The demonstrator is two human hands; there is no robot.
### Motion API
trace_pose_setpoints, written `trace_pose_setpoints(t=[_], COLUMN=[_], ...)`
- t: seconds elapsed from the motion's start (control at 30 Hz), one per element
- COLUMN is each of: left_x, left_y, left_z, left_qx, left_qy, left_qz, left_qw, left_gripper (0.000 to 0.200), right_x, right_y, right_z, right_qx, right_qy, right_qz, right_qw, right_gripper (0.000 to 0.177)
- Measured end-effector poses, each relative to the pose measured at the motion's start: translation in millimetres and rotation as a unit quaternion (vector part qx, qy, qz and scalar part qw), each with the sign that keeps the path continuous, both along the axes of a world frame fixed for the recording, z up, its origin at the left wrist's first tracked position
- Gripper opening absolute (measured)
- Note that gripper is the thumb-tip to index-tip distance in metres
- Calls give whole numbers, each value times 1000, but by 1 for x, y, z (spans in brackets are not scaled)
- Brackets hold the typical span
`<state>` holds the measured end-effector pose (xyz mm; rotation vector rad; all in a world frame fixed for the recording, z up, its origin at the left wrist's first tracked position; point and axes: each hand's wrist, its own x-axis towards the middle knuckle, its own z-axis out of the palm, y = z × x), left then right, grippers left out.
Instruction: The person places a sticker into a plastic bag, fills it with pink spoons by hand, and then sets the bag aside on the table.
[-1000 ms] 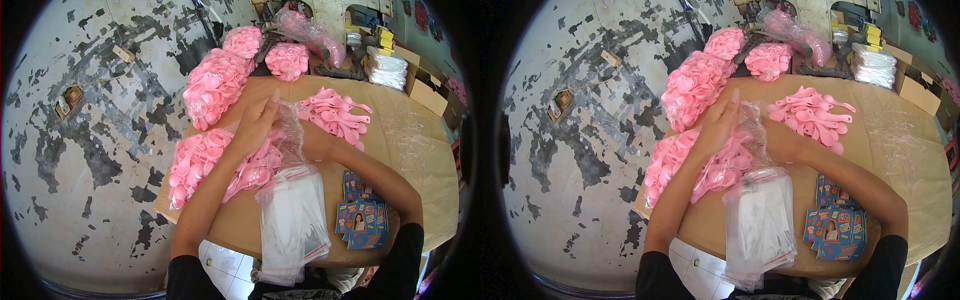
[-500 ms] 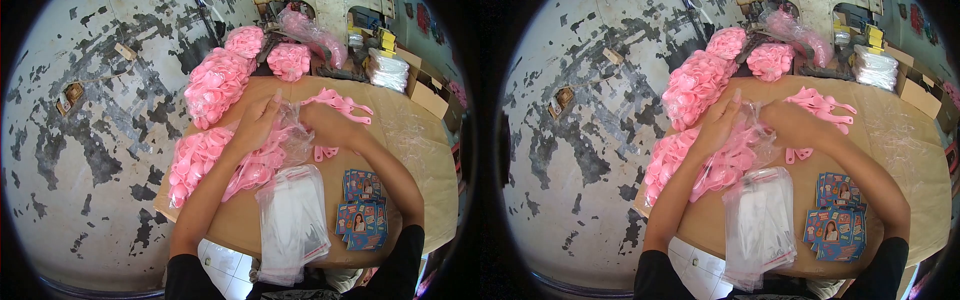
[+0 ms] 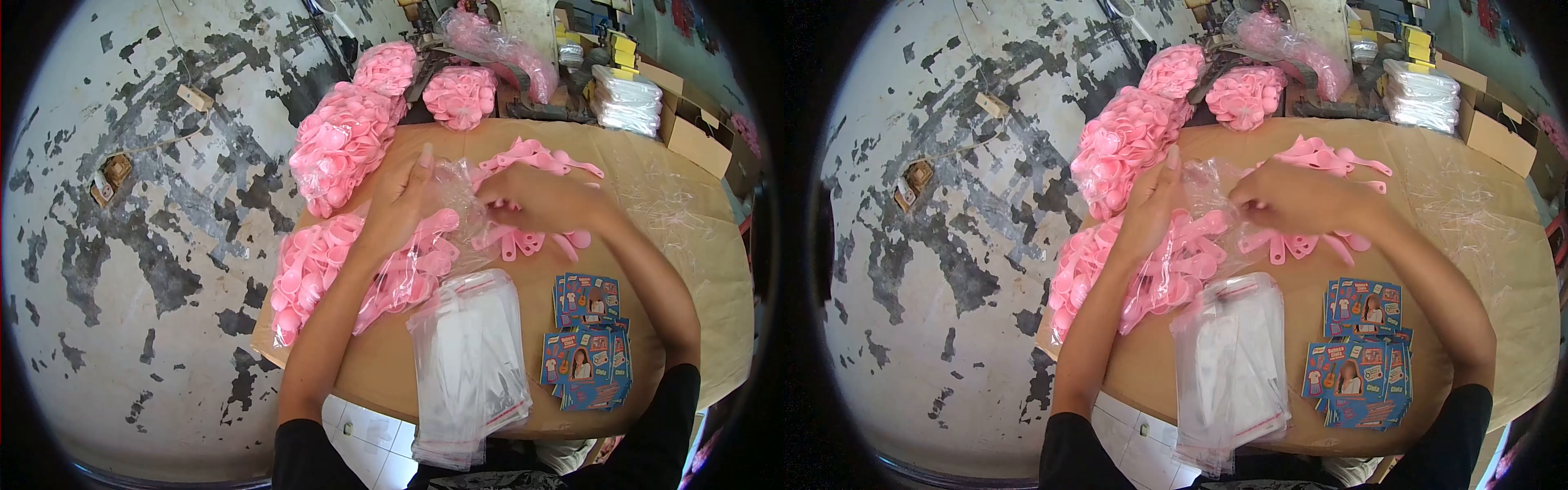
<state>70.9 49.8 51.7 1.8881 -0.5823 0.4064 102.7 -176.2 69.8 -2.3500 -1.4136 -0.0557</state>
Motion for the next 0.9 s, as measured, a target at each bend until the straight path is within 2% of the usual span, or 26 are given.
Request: trace_pose_setpoints(t=[0.07,0.13,0.17,0.2,0.27,0.33,0.4,0.43,0.53,0.57,0.63,0.67,0.73,0.83,0.9], left_x=[-1,-11,-14,-6,15,12,7,11,17,15,12,11,10,12,17], left_y=[4,-4,-8,-5,7,7,4,5,8,7,7,9,13,21,22], left_z=[3,8,8,2,-15,-12,-8,-9,-16,-15,-9,-7,-2,2,-1], left_qx=[14,-24,-45,-11,67,26,-13,4,16,2,-16,-23,-31,-35,-41], left_qy=[-13,65,101,46,-58,1,-11,-44,-108,-120,-125,-118,-92,-46,-31], left_qz=[-11,-34,-43,-34,-19,-36,-53,-47,-27,-25,-11,1,22,44,52], left_qw=[1000,997,993,998,996,999,998,998,994,992,992,993,995,997,997], left_gripper=[50,48,47,47,45,44,45,46,49,49,50,51,52,54,55], right_x=[-13,-18,-13,-3,14,31,30,28,23,28,18,2,-7,-9,12], right_y=[20,37,44,50,58,65,59,58,44,36,25,18,5,-24,-31], right_z=[-12,-24,-40,-61,-87,-88,-90,-85,-52,-47,-10,25,59,73,55], right_qx=[-9,-9,23,56,48,-38,37,72,-8,-82,-159,-163,-58,-62,-41], right_qy=[44,81,53,24,-21,-65,-70,-70,16,33,11,-24,102,-2,-102], right_qz=[-15,-12,24,61,100,103,114,122,69,-44,-106,-55,-43,-86,-1], right_qw=[999,997,998,996,994,992,990,987,997,995,982,985,992,994,994], right_gripper=[28,28,29,31,34,40,39,38,31,24,17,17,21,25,19])
